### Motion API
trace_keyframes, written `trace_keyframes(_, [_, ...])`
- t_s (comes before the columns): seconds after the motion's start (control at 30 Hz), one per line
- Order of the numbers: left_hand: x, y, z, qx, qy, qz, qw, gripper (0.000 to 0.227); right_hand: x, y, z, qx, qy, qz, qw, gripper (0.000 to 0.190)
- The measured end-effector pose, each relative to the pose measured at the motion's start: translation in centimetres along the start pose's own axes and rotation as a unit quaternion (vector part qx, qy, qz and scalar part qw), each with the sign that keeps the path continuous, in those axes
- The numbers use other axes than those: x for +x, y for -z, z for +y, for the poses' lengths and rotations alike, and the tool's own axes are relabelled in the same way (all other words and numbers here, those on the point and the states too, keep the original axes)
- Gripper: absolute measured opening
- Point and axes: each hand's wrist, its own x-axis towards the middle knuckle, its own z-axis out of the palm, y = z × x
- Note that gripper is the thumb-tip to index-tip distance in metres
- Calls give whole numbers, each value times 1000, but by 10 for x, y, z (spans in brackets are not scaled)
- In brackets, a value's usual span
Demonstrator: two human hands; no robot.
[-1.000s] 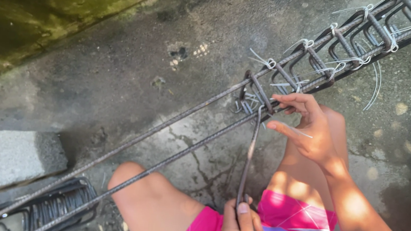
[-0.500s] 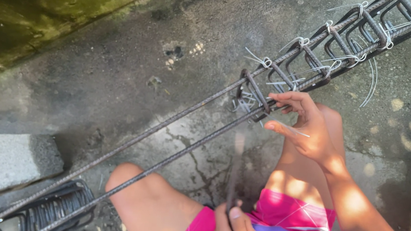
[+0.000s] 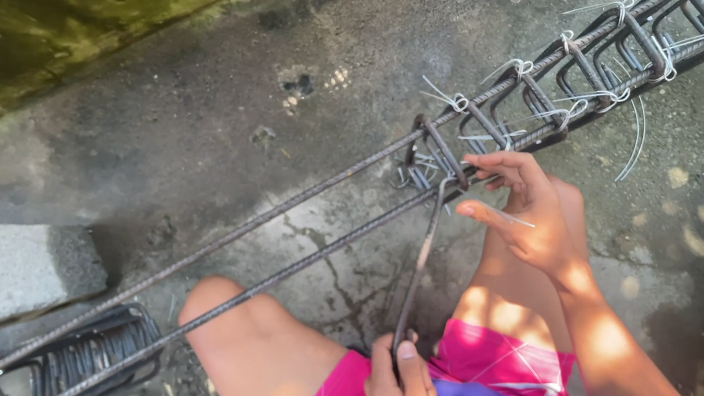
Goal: Tying rebar intersections together using wire ties and a manual twisting hook.
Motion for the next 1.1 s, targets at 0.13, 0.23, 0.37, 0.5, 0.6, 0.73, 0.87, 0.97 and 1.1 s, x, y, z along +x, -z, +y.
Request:
trace_keyframes(0.13, [12, 9, 8, 42, -83, 50, 994, 22, -4, -3, 14, 19, -19, 10, 1000, 59])
trace_keyframes(0.23, [25, 16, 27, 217, -197, 104, 950, 22, -12, -11, 40, 52, -20, 6, 998, 68])
trace_keyframes(0.37, [51, 17, 55, 334, -351, 71, 872, 24, -8, -19, 42, -33, 74, 46, 996, 63])
trace_keyframes(0.5, [63, 20, 56, 380, -340, 41, 859, 28, -11, -21, 43, -93, 121, 76, 985, 61])
trace_keyframes(0.6, [63, 22, 53, 372, -323, 27, 870, 29, -10, -18, 33, -86, 116, 56, 988, 53])
trace_keyframes(0.73, [56, 21, 73, 340, -441, 59, 829, 28, -16, -21, 38, -66, 91, 112, 987, 22])
trace_keyframes(0.87, [59, 30, 97, 413, -432, 128, 792, 40, -22, -20, 45, 68, -98, 140, 983, 19])
trace_keyframes(0.97, [74, 43, 108, 468, -415, 164, 763, 45, -19, -20, 34, 77, -187, 60, 978, 33])
trace_keyframes(1.1, [87, 58, 120, 500, -393, 197, 746, 42, -23, -27, 33, 41, -222, -60, 972, 35])
